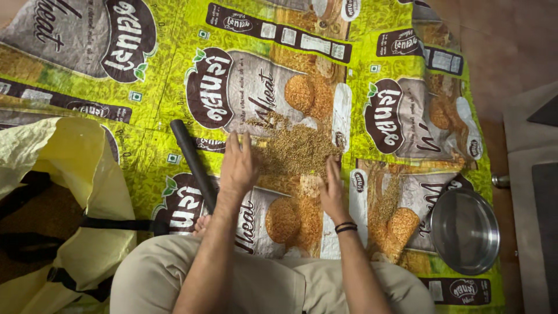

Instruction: The person sits on the floor and uses a cylindrical rolling pin to crush a pile of grains spread on a patterned mat. They repeatedly roll the pin over the grains and use their hands to gather and redistribute the pile.

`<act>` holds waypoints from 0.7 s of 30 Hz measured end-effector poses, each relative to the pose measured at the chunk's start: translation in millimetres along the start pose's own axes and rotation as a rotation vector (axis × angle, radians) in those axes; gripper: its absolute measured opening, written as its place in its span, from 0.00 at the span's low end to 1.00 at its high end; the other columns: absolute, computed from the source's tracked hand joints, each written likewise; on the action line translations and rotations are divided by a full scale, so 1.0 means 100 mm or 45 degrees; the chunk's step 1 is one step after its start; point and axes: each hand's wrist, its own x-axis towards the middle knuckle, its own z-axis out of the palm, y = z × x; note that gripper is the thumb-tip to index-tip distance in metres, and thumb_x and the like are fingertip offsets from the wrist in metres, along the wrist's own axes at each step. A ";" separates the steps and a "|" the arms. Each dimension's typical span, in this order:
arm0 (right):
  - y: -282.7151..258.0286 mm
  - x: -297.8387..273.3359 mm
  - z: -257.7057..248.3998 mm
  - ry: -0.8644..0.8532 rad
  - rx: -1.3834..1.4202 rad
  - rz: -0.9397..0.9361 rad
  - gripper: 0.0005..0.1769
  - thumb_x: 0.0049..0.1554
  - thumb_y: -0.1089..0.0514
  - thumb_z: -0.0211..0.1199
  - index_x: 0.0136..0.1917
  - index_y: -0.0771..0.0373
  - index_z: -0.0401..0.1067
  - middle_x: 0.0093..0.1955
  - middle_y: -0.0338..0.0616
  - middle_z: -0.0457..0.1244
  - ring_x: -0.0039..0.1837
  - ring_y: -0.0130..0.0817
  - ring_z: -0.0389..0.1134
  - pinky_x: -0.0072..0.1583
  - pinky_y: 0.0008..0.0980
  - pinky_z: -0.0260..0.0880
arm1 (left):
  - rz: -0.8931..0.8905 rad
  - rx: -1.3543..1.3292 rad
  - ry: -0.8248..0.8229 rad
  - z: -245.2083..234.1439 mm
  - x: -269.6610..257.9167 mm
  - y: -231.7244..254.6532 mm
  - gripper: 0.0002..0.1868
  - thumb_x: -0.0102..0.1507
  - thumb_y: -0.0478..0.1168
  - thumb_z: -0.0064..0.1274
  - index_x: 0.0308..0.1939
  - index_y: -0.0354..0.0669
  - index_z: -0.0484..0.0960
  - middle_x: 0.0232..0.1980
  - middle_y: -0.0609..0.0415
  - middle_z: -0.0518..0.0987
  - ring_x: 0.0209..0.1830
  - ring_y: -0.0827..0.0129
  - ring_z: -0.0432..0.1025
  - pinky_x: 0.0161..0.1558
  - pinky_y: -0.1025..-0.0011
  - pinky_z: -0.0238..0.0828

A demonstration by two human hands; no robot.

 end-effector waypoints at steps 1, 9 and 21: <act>0.01 0.02 -0.04 0.066 -0.041 -0.034 0.40 0.65 0.52 0.51 0.84 0.55 0.37 0.89 0.45 0.34 0.83 0.46 0.47 0.72 0.45 0.64 | -0.032 0.012 -0.059 0.03 -0.04 -0.01 0.44 0.65 0.48 0.53 0.75 0.25 0.49 0.75 0.17 0.49 0.76 0.29 0.47 0.75 0.48 0.47; -0.02 -0.08 0.15 0.047 -0.215 -0.634 0.42 0.63 0.55 0.47 0.84 0.61 0.33 0.87 0.55 0.31 0.86 0.52 0.37 0.80 0.57 0.36 | -0.005 0.304 -0.652 0.14 -0.35 0.42 0.54 0.65 0.53 0.52 0.79 0.29 0.34 0.81 0.22 0.36 0.84 0.37 0.34 0.80 0.52 0.35; 0.08 -0.10 0.07 0.023 -0.466 -0.422 0.44 0.63 0.47 0.56 0.81 0.65 0.38 0.84 0.59 0.38 0.84 0.52 0.41 0.78 0.53 0.42 | 0.103 0.155 -0.476 0.43 -0.42 0.16 0.50 0.63 0.51 0.53 0.78 0.30 0.44 0.77 0.18 0.47 0.79 0.30 0.46 0.76 0.49 0.45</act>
